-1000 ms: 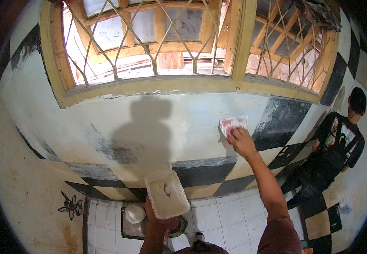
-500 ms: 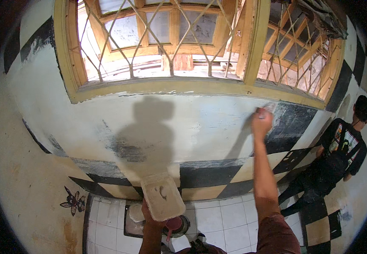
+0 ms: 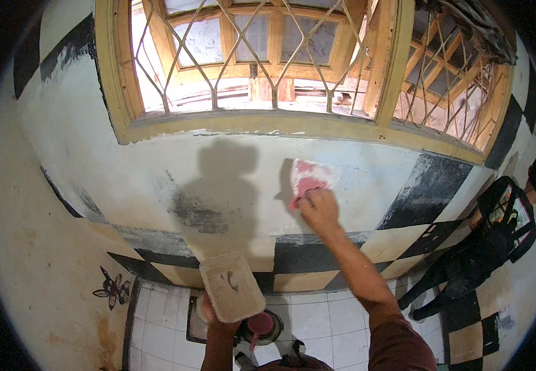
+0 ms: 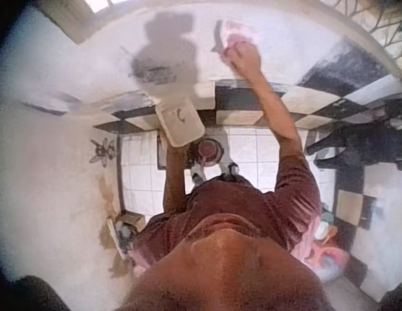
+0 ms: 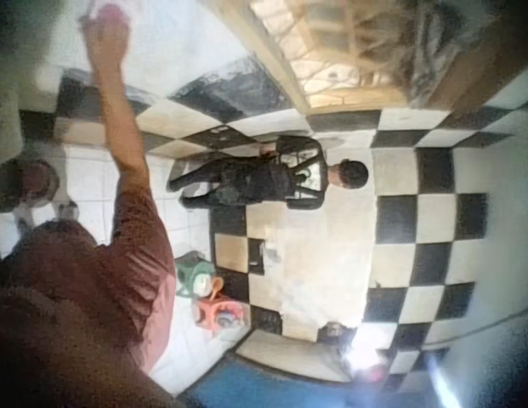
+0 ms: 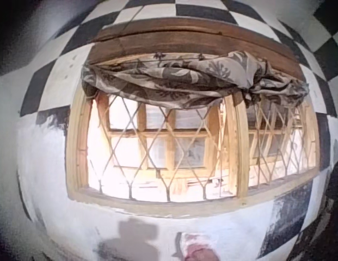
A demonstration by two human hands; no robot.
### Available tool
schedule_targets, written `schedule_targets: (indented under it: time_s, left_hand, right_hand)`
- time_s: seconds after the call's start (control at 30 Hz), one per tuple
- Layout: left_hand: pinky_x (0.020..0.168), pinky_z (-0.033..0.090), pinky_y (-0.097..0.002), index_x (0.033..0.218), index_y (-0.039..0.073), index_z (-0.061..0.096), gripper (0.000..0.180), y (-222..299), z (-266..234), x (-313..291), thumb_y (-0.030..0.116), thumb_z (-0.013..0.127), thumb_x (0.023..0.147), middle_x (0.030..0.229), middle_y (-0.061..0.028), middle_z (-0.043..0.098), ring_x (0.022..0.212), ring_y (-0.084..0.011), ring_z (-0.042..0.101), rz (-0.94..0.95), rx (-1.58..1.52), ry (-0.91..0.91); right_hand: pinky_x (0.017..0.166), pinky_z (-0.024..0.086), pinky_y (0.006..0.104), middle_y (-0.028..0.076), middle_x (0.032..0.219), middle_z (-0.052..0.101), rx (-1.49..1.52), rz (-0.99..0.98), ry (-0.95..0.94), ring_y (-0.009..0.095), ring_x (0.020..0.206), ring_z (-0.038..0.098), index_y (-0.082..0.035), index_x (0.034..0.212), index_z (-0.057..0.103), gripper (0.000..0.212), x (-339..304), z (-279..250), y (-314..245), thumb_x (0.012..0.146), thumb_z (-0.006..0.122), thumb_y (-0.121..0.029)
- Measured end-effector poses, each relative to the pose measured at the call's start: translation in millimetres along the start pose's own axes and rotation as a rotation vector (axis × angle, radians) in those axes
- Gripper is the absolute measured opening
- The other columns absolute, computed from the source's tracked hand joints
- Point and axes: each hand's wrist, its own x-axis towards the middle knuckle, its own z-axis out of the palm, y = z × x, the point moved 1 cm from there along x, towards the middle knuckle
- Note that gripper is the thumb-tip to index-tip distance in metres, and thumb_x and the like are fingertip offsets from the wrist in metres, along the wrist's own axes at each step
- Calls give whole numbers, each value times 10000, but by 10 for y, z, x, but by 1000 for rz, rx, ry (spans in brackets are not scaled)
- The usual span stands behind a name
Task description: The person applies putty to a wall with a plastic putty knife, scraping the putty from a plastic container and smoothing it over the surface below a window.
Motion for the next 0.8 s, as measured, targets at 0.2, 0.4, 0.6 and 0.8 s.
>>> schedule_targets:
  time_s: [0.2, 0.4, 0.6, 0.8]
  left_hand:
    - [966, 452, -519, 1359, 148, 428, 539, -77, 125, 50, 501, 347, 961, 1311, -75, 507, 1170, -311, 527, 131, 817, 67]
    - [956, 457, -521, 1328, 143, 459, 510, -177, 244, 138, 481, 367, 957, 1285, -76, 525, 1167, -307, 530, -119, -150, 33]
    - [969, 454, -499, 1320, 137, 468, 494, -133, 376, 116, 456, 368, 956, 1260, -83, 542, 1161, -307, 536, 9, 362, 11]
    - [976, 450, -496, 1327, 125, 460, 493, -118, -3, 241, 440, 344, 966, 1260, -85, 540, 1160, -302, 537, 74, 524, 30]
  right_hand:
    - [726, 432, 434, 58, 977, 544, -186, 40, -360, 291, 859, 528, -95, 858, 612, 175, -622, -177, 647, 718, 645, -194]
    - [673, 429, 413, 114, 835, 545, 243, 322, -183, 309, 762, 539, -52, 807, 584, 106, -1323, -654, 928, 738, 631, -116]
    - [776, 465, 415, 171, 927, 602, -182, 979, 504, 355, 860, 567, 4, 889, 616, 137, -439, -375, 986, 872, 572, -125]
    - [754, 471, 440, 131, 870, 601, 186, 456, 46, 324, 854, 577, -64, 859, 629, 79, 780, 789, -712, 792, 595, -89]
